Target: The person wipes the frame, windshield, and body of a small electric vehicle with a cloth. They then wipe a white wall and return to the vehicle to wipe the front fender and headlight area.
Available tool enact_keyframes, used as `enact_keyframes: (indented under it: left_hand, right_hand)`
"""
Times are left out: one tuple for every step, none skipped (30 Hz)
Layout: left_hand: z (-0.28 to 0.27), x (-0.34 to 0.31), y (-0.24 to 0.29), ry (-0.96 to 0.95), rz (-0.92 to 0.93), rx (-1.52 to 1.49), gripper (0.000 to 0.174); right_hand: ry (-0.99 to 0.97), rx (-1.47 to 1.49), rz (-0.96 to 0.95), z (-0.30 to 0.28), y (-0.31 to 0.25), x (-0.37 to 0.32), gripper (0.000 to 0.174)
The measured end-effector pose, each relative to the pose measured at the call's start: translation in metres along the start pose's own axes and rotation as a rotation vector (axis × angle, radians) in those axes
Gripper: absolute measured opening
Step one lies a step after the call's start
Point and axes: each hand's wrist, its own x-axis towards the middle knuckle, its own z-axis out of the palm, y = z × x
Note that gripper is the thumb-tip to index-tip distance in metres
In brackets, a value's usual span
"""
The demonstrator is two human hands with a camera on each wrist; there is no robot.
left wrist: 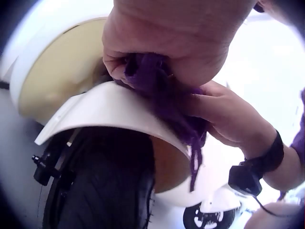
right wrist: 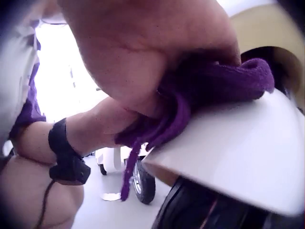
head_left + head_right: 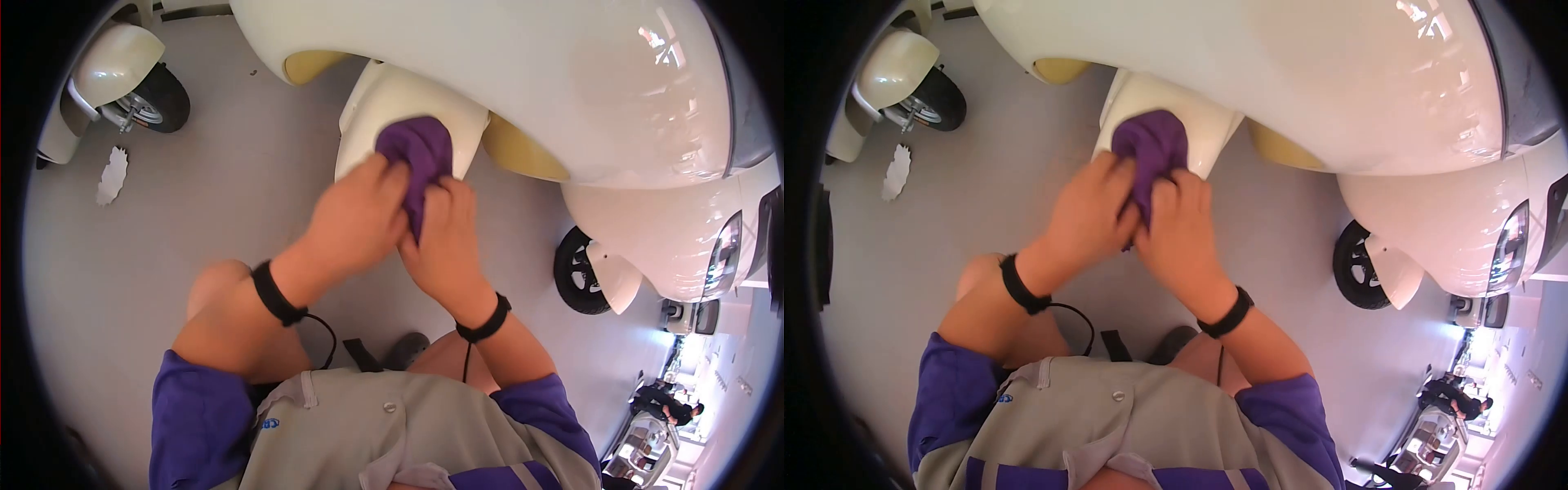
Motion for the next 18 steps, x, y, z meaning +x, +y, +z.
enact_keyframes:
  left_hand:
    - [0.005,-0.004,0.006,-0.020,0.046,0.046,0.041]
    - [0.012,-0.008,0.012,-0.041,0.092,0.091,0.040]
    - [0.017,-0.010,0.017,-0.067,0.140,0.134,0.039]
    - [0.019,-0.006,0.019,-0.050,0.158,0.162,0.039]
    - [0.020,0.004,0.017,-0.033,0.180,0.191,0.039]
    - [0.022,0.015,0.015,-0.015,0.206,0.218,0.038]
    - [0.021,0.029,0.014,-0.006,0.154,0.218,0.038]
    - [0.021,0.044,0.012,0.002,0.100,0.216,0.039]
    - [0.025,0.057,0.003,0.076,0.129,0.215,0.036]
    - [0.028,0.064,0.000,0.084,0.125,0.283,0.034]
    - [0.031,0.072,-0.003,0.096,0.126,0.356,0.033]
    - [0.031,0.079,-0.004,0.114,0.129,0.434,0.031]
    - [0.029,0.076,0.002,0.088,0.122,0.537,0.036]
    - [0.028,0.068,0.009,0.058,0.130,0.619,0.039]
    - [0.028,0.058,0.016,0.028,0.142,0.698,0.042]
    - [0.028,0.047,0.022,0.001,0.158,0.778,0.045]
    - [0.028,0.032,0.028,-0.081,0.117,0.787,0.048]
    - [0.030,0.017,0.033,-0.164,0.078,0.799,0.051]
  right_hand:
    - [0.033,0.075,0.041,0.003,0.006,-0.011,0.046]
    - [0.011,0.121,0.053,0.005,0.012,-0.017,0.048]
    - [-0.010,0.166,0.069,0.004,0.018,-0.023,0.049]
    - [-0.027,0.210,0.086,0.001,0.023,-0.028,0.051]
    - [-0.021,0.207,0.083,-0.002,0.029,-0.024,0.051]
    - [-0.013,0.201,0.081,-0.004,0.039,-0.013,0.050]
    - [-0.008,0.194,0.081,-0.007,0.048,0.000,0.050]
    - [0.018,0.168,0.093,-0.010,0.055,0.016,0.051]
    - [0.045,0.142,0.103,-0.012,0.063,0.031,0.052]
    - [0.062,0.234,0.149,-0.014,0.070,0.043,0.053]
    - [0.084,0.329,0.190,-0.015,0.076,0.056,0.054]
    - [0.110,0.427,0.223,-0.015,0.078,0.064,0.056]
    - [0.107,0.362,0.234,-0.012,0.073,0.064,0.059]
    - [0.054,0.261,0.243,-0.011,0.061,0.056,0.060]
    - [0.002,0.159,0.256,-0.011,0.047,0.044,0.061]
    - [-0.048,0.057,0.273,-0.013,0.035,0.030,0.063]
    - [-0.094,0.111,0.302,-0.013,0.026,0.013,0.063]
    - [-0.138,0.169,0.330,-0.009,0.019,-0.007,0.064]
